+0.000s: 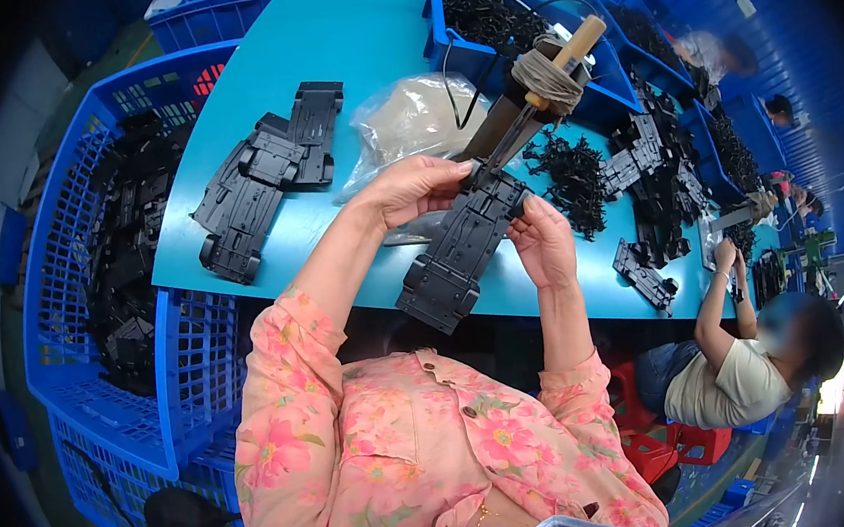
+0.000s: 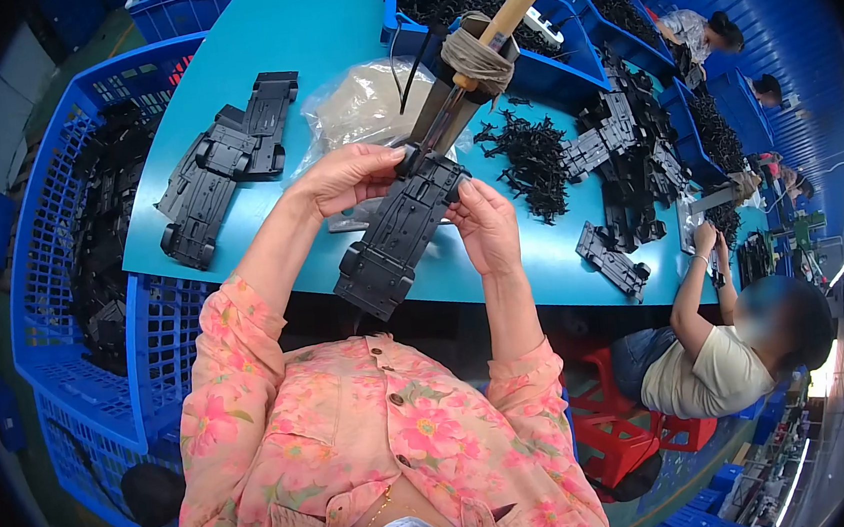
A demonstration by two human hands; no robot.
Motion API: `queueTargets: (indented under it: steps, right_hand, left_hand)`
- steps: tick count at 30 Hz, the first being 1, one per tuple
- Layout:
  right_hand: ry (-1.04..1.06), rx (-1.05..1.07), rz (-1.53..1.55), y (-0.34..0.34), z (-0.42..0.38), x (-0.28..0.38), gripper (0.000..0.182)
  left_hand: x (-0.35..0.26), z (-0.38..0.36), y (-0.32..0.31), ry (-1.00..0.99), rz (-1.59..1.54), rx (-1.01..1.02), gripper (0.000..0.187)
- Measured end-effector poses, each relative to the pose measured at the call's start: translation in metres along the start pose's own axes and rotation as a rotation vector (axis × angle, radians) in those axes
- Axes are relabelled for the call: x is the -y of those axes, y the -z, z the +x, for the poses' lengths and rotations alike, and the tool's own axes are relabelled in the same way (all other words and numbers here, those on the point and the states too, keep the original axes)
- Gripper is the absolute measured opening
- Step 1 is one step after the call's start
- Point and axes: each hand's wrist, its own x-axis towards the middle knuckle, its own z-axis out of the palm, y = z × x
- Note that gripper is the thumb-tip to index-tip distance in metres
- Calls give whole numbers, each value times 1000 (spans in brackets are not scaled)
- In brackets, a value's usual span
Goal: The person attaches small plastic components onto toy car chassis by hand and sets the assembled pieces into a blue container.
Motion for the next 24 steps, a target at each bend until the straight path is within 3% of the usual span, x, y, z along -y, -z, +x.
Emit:
queueTargets:
  steps: [24]
  right_hand:
    - [-89,-5,30,9,3,-12,15]
  left_hand:
    - [10,-1,8,8,1,-57,27]
